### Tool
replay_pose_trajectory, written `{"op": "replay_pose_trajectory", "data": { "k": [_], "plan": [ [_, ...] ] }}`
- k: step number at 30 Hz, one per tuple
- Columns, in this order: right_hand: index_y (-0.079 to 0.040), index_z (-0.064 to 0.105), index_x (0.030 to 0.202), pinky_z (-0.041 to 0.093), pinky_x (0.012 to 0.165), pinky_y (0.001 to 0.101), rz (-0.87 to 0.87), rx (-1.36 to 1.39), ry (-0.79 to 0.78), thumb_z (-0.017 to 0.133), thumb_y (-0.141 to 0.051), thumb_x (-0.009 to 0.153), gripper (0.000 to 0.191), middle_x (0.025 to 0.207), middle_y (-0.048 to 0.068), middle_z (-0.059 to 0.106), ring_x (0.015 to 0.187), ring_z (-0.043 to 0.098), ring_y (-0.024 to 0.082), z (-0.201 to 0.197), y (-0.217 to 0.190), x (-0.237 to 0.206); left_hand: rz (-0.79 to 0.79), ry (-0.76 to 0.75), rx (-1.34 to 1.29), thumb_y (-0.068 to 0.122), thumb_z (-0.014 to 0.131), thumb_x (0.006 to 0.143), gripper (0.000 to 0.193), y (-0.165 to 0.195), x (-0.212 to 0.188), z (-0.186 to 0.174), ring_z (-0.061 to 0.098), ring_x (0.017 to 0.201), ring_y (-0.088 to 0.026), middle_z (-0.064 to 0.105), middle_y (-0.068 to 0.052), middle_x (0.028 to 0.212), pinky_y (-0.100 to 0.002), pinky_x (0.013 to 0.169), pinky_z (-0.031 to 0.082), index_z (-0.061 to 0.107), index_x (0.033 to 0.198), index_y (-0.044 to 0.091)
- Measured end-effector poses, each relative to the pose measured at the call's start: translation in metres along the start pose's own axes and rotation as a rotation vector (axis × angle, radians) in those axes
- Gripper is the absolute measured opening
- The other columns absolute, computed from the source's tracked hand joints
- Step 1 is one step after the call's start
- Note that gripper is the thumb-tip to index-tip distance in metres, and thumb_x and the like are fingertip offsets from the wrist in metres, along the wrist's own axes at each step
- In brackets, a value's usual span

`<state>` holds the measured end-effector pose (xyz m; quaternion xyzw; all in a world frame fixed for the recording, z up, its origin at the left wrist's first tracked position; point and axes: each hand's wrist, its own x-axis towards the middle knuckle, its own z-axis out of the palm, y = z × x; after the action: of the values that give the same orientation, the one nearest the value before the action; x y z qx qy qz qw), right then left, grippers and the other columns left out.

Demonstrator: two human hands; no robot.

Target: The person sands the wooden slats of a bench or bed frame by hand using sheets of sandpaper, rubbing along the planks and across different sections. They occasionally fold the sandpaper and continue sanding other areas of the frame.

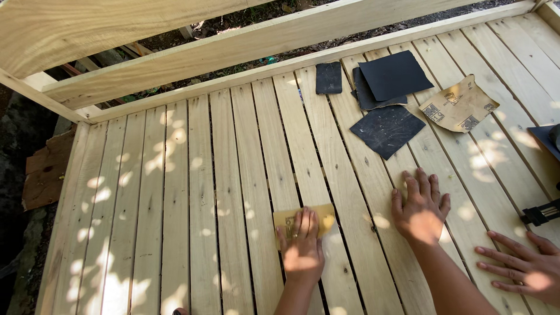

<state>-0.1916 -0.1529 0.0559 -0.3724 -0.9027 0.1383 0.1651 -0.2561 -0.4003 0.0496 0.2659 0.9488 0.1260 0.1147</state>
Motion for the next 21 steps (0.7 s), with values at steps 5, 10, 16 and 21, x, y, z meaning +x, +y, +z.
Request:
{"op": "replay_pose_trajectory", "data": {
  "k": [5, 10, 16, 21],
  "plan": [
    [-0.022, 0.053, 0.146, 0.017, 0.12, 0.0638, 0.004, -0.001, 0.014, 0.053, -0.039, 0.096, 0.053, 0.163, 0.007, 0.039, 0.155, 0.027, 0.033, -0.006, -0.005, 0.001, -0.007, 0.065, 0.048, 0.03, 0.042, 0.104, 0.055, -0.001, 0.128, -0.054, 0.024, 0.153, -0.016, 0.027, 0.005, 0.166, -0.061, 0.124, 0.007, 0.033, 0.157, 0.02],
    [-0.024, 0.052, 0.147, 0.017, 0.12, 0.0633, 0.023, -0.011, 0.015, 0.054, -0.041, 0.094, 0.056, 0.162, 0.007, 0.039, 0.153, 0.027, 0.032, -0.01, -0.008, 0.002, 0.031, 0.103, 0.108, 0.03, 0.043, 0.102, 0.061, 0.011, 0.136, -0.064, 0.024, 0.152, -0.024, 0.027, -0.008, 0.166, -0.046, 0.124, 0.011, 0.031, 0.157, 0.008],
    [-0.024, 0.052, 0.147, 0.017, 0.12, 0.0632, 0.005, -0.029, 0.014, 0.053, -0.041, 0.094, 0.056, 0.164, 0.007, 0.038, 0.155, 0.027, 0.031, -0.006, -0.004, 0.004, 0.24, 0.265, -0.015, 0.021, 0.054, 0.095, 0.063, -0.013, -0.027, 0.029, 0.03, 0.153, -0.029, 0.036, -0.017, 0.163, -0.051, 0.123, 0.022, 0.038, 0.153, 0.002],
    [-0.021, 0.055, 0.144, 0.018, 0.12, 0.0619, -0.003, 0.012, 0.038, 0.055, -0.04, 0.095, 0.053, 0.162, 0.018, 0.037, 0.153, 0.029, 0.034, -0.002, 0.001, 0.001, 0.227, 0.002, -0.059, 0.031, 0.053, 0.101, 0.058, -0.021, -0.088, 0.073, 0.028, 0.152, -0.031, 0.036, -0.012, 0.166, -0.076, 0.112, 0.013, 0.04, 0.153, 0.008]
  ]
}}
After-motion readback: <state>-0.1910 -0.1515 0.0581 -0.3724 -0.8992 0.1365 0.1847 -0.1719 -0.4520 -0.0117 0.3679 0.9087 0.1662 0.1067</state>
